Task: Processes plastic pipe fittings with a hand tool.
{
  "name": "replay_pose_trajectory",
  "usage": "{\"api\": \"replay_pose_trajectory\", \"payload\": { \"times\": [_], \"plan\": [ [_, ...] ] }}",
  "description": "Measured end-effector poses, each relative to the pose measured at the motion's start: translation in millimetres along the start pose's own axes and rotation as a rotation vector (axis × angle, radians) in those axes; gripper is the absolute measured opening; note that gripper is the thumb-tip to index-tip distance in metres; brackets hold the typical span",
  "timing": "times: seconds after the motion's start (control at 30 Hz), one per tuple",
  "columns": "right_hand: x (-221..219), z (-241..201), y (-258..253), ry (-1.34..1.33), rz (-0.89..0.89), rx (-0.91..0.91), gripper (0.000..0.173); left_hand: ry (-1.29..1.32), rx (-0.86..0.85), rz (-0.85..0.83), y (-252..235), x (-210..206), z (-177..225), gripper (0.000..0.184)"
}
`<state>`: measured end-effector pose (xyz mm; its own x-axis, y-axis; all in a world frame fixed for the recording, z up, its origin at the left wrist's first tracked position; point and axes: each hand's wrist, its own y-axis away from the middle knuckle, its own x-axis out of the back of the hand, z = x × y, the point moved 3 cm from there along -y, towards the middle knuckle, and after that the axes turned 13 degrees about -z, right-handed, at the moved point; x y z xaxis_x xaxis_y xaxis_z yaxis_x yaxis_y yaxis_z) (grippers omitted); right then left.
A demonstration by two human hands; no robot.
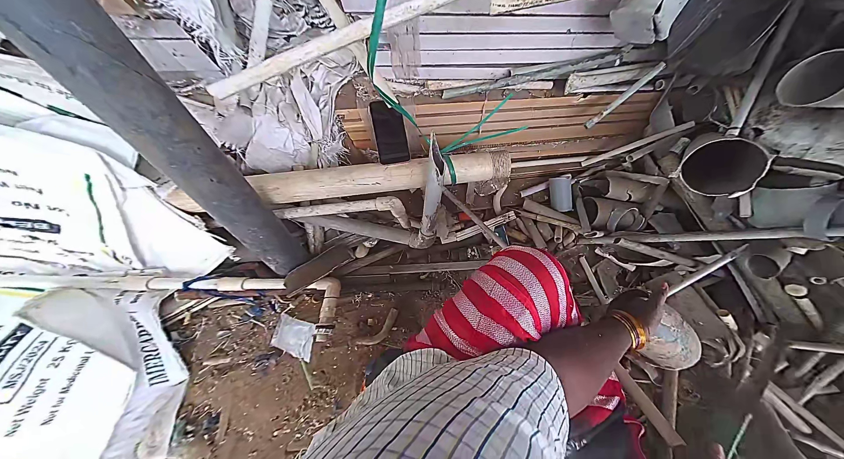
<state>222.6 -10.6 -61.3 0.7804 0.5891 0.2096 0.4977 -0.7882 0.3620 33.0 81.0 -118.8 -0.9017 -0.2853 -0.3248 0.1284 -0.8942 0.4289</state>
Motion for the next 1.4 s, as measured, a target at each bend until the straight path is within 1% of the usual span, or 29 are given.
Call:
{"api": "replay_pose_trajectory", "payload": {
  "times": [0.03, 0.07, 0.1, 0.17, 0.23, 0.27, 0.3, 0.37, 0.4, 0.47, 0.5, 0.53, 0.57, 0.63, 0.67, 0.77, 0.8, 0.83, 0.93, 0.97, 1.07, 1.1, 1.13, 1.2, 1.23, 1.27, 1.33, 1.37, 1.4],
  "plan": [
    [-4.8, 4.7, 1.6, 0.066, -0.039, -0.086, 0.030, 0.006, -0.034, 0.001, -16.1, 1.2, -12.0, 0.073],
    [-3.6, 12.8, 3.7, 0.146, -0.096, -0.135, 0.031, 0.037, -0.064, 0.012, -28.6, 1.3, -20.4, 0.073],
    [0.2, 19.2, 4.9, 0.182, -0.098, -0.127, 0.033, 0.052, -0.086, 0.011, -37.9, 0.6, -26.0, 0.072],
    [10.4, 21.9, 0.4, 0.128, 0.046, 0.000, 0.032, 0.070, -0.102, -0.012, -43.2, -1.5, -24.1, 0.069],
    [16.2, 18.2, -0.9, 0.141, 0.164, 0.072, 0.045, 0.114, -0.125, 0.002, -41.9, -3.2, -20.3, 0.065],
    [15.1, 17.1, -0.5, 0.173, 0.153, 0.030, 0.046, 0.132, -0.133, 0.019, -40.2, -4.4, -19.1, 0.063],
    [10.5, 16.9, -0.8, 0.208, 0.098, -0.056, 0.040, 0.128, -0.122, 0.041, -34.8, -4.7, -16.3, 0.062],
    [3.3, 18.4, -2.9, 0.247, -0.089, -0.226, 0.034, 0.114, -0.102, 0.085, -19.6, -4.5, -5.7, 0.059],
    [4.2, 17.8, -3.5, 0.208, -0.092, -0.224, 0.035, 0.094, -0.114, 0.089, -18.1, -3.4, -4.9, 0.058],
    [7.5, 15.9, -8.0, 0.098, 0.081, -0.055, 0.034, 0.120, -0.098, 0.076, -25.4, 0.0, -8.5, 0.065],
    [10.6, 16.1, -8.1, 0.092, 0.137, -0.005, 0.038, 0.141, -0.072, 0.061, -27.1, 0.2, -11.2, 0.070],
    [12.1, 17.3, -7.7, 0.144, 0.148, -0.009, 0.040, 0.161, -0.051, 0.044, -26.8, -0.7, -12.2, 0.073],
    [10.3, 19.4, -6.4, 0.224, 0.090, -0.077, 0.039, 0.170, -0.039, 0.037, -25.0, -1.0, -11.6, 0.073],
    [4.7, 26.2, -6.0, 0.331, -0.146, -0.262, 0.039, 0.160, -0.058, 0.038, -23.9, -0.1, -9.6, 0.073],
    [3.9, 27.6, -6.6, 0.320, -0.155, -0.261, 0.039, 0.158, -0.084, 0.033, -25.6, 0.7, -9.0, 0.071],
    [8.1, 22.3, -7.6, 0.119, 0.103, -0.007, 0.038, 0.195, -0.115, 0.034, -27.6, 4.6, -6.9, 0.072],
    [10.3, 19.1, -5.7, 0.119, 0.151, 0.033, 0.041, 0.194, -0.106, 0.022, -26.4, 4.3, -5.9, 0.075],
    [9.8, 17.7, -3.5, 0.169, 0.139, 0.010, 0.042, 0.198, -0.095, 0.022, -23.6, 3.6, -4.3, 0.077],
    [2.6, 20.0, -7.0, 0.315, -0.142, -0.238, 0.039, 0.217, -0.061, 0.061, -23.1, 4.3, -7.2, 0.081],
    [3.6, 20.3, -10.2, 0.306, -0.142, -0.234, 0.039, 0.205, -0.055, 0.098, -24.6, 6.2, -10.9, 0.083],
    [12.7, 10.1, -8.7, 0.150, 0.107, -0.040, 0.043, 0.163, -0.075, 0.179, -29.0, 7.0, -16.3, 0.085],
    [15.5, 7.3, -5.2, 0.132, 0.136, -0.037, 0.044, 0.162, -0.088, 0.192, -28.2, 3.3, -14.6, 0.083],
    [15.3, 5.6, -2.2, 0.157, 0.087, -0.101, 0.042, 0.158, -0.107, 0.196, -27.6, -0.1, -13.1, 0.079],
    [8.9, 6.4, -3.2, 0.191, -0.159, -0.281, 0.042, 0.122, -0.155, 0.211, -25.5, -2.9, -10.0, 0.069],
    [7.7, 4.6, -3.4, 0.195, -0.220, -0.300, 0.044, 0.112, -0.181, 0.218, -26.4, -2.7, -10.5, 0.066],
    [8.7, -0.1, -4.2, 0.185, -0.212, -0.261, 0.044, 0.107, -0.208, 0.227, -29.6, -0.8, -9.9, 0.065],
    [14.4, -7.7, -3.7, 0.131, -0.064, -0.104, 0.042, 0.109, -0.249, 0.235, -32.9, 1.7, -8.0, 0.063],
    [16.6, -7.0, -3.2, 0.127, 0.006, -0.066, 0.042, 0.114, -0.250, 0.228, -30.7, 0.3, -7.3, 0.063],
    [16.7, -4.0, -3.6, 0.147, 0.003, -0.098, 0.041, 0.121, -0.237, 0.223, -27.1, -2.5, -5.9, 0.064]
  ]
}}
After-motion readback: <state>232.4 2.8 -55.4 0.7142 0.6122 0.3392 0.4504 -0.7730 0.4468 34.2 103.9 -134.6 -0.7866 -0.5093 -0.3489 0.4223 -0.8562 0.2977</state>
